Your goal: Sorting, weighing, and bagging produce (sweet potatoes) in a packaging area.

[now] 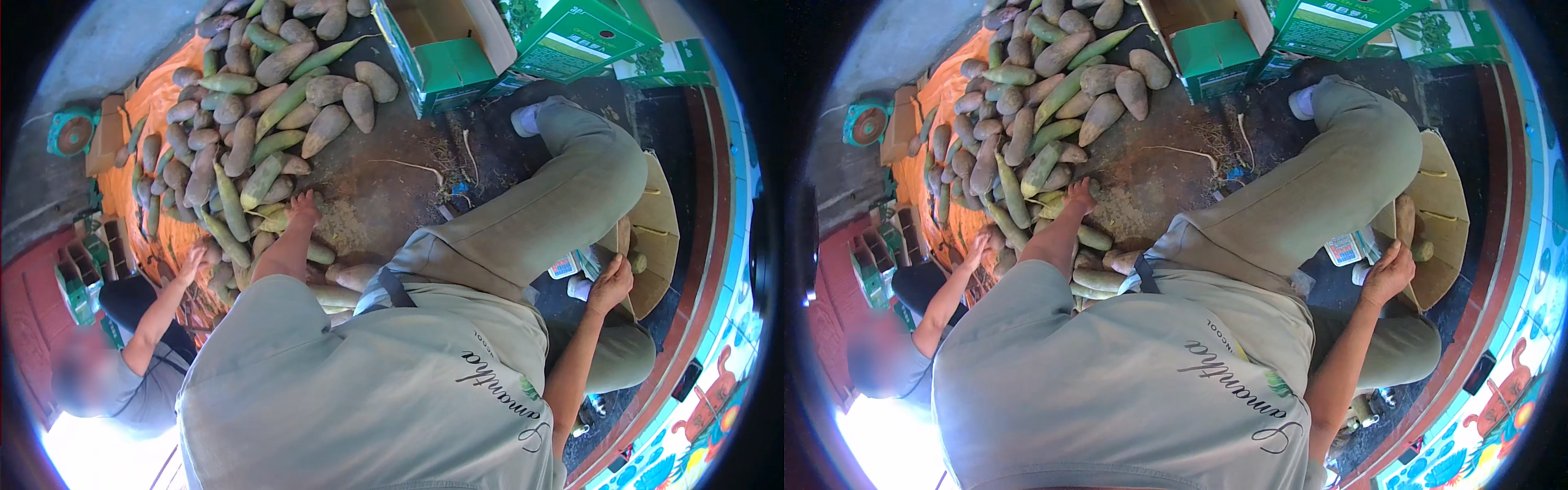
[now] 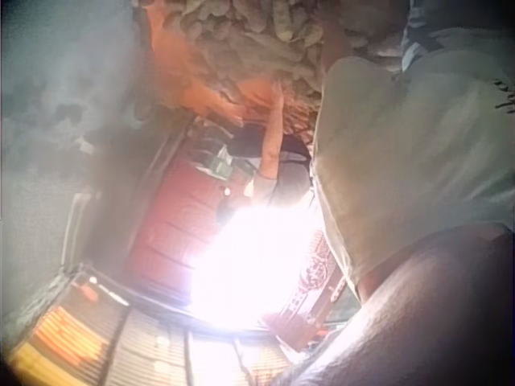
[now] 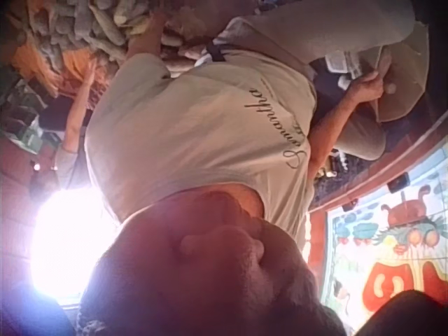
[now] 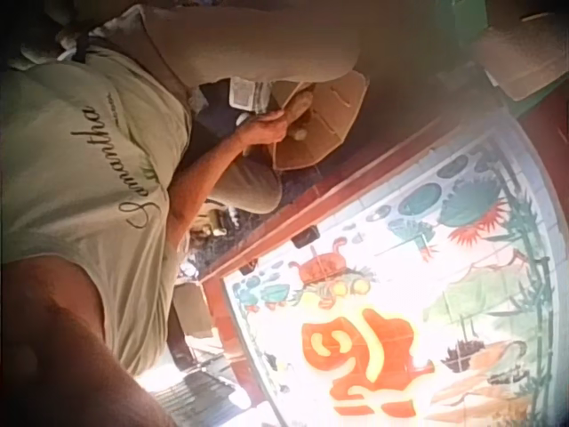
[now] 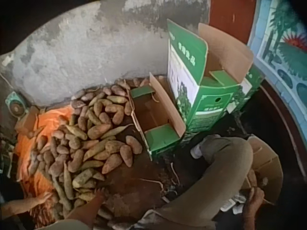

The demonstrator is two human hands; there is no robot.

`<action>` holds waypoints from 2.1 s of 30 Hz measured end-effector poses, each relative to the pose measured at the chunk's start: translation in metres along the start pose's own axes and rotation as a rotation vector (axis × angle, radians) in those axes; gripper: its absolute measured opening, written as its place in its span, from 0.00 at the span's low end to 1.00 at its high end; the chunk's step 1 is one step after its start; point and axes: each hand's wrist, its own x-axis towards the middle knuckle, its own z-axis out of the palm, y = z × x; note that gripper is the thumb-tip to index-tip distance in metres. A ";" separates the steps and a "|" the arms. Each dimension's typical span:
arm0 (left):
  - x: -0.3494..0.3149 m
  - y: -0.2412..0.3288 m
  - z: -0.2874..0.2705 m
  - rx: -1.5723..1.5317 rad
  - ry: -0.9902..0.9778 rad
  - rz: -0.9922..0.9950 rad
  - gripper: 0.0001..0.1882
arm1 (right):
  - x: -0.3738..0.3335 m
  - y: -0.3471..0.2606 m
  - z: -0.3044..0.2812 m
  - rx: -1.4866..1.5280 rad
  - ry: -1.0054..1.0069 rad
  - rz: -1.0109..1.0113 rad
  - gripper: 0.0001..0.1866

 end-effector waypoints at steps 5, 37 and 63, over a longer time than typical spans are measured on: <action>0.002 0.010 -0.010 0.136 0.038 0.043 0.30 | 0.002 0.002 -0.004 -0.046 -0.081 0.015 0.15; -0.207 0.144 -0.201 -0.767 0.858 1.013 0.25 | 0.026 0.005 -0.073 0.157 0.168 0.120 0.08; -0.394 0.437 -0.204 -0.053 0.961 1.953 0.25 | 0.007 0.039 -0.131 0.453 0.497 0.351 0.04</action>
